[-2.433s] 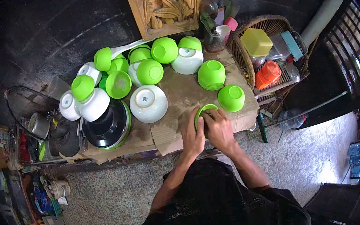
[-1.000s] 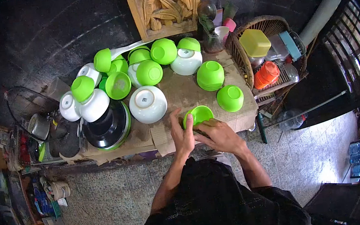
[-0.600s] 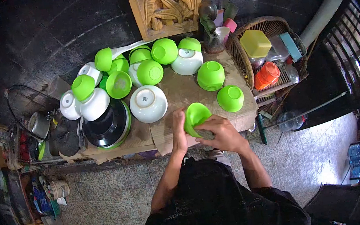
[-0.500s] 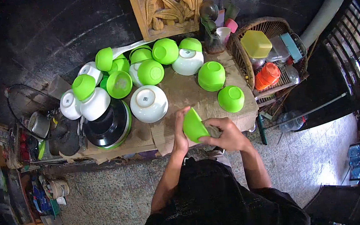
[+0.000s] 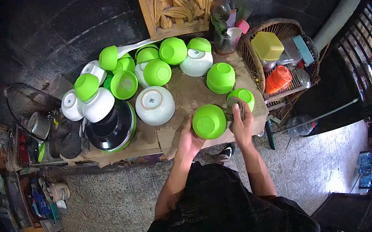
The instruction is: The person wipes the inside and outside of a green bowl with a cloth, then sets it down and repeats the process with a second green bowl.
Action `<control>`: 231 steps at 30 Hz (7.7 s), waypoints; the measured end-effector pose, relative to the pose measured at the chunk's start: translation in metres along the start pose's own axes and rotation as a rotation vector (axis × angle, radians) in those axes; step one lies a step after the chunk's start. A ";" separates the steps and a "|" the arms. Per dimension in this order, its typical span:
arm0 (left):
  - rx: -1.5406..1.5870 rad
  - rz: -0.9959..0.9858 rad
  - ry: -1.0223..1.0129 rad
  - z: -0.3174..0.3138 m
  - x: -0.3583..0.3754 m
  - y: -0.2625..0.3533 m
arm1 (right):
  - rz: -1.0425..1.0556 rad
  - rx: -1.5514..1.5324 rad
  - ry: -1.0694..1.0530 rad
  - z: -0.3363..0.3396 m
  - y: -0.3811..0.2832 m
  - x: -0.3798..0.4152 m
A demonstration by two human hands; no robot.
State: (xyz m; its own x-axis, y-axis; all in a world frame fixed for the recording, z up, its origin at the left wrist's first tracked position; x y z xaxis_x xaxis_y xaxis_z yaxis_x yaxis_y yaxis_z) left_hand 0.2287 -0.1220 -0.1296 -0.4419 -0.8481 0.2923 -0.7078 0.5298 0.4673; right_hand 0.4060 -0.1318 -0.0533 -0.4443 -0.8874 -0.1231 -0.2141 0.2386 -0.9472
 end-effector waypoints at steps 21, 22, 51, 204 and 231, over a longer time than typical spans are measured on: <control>-0.045 -0.089 0.257 0.026 -0.022 -0.018 | 0.587 0.777 -0.385 -0.045 -0.034 0.053; -0.115 -0.118 0.332 0.027 -0.021 -0.018 | 0.610 0.774 -0.430 -0.047 -0.030 0.054; -0.160 -0.161 0.202 0.010 -0.011 0.012 | -0.569 -0.012 -0.301 0.011 0.029 0.032; -0.137 -0.101 0.080 -0.001 -0.015 0.011 | 0.574 0.624 -0.426 -0.038 -0.027 0.028; -0.012 -0.061 0.004 0.008 -0.016 0.008 | 0.629 0.681 -0.490 -0.059 -0.034 0.030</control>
State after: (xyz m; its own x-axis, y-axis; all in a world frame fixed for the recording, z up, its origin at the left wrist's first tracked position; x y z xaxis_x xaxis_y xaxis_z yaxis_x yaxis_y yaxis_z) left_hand 0.2257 -0.1044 -0.1376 -0.3960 -0.8789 0.2661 -0.7267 0.4771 0.4943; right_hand 0.3486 -0.1433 -0.0078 0.1277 -0.7792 -0.6136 0.5356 0.5749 -0.6186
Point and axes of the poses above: each hand's wrist, its own x-axis away from the middle knuckle, its own z-axis out of the back of the hand, y = z × x, the point moved 6 cm from there along -x, towards the middle knuckle, and after that the axes turned 15 degrees about -x, right-handed, at the moved point
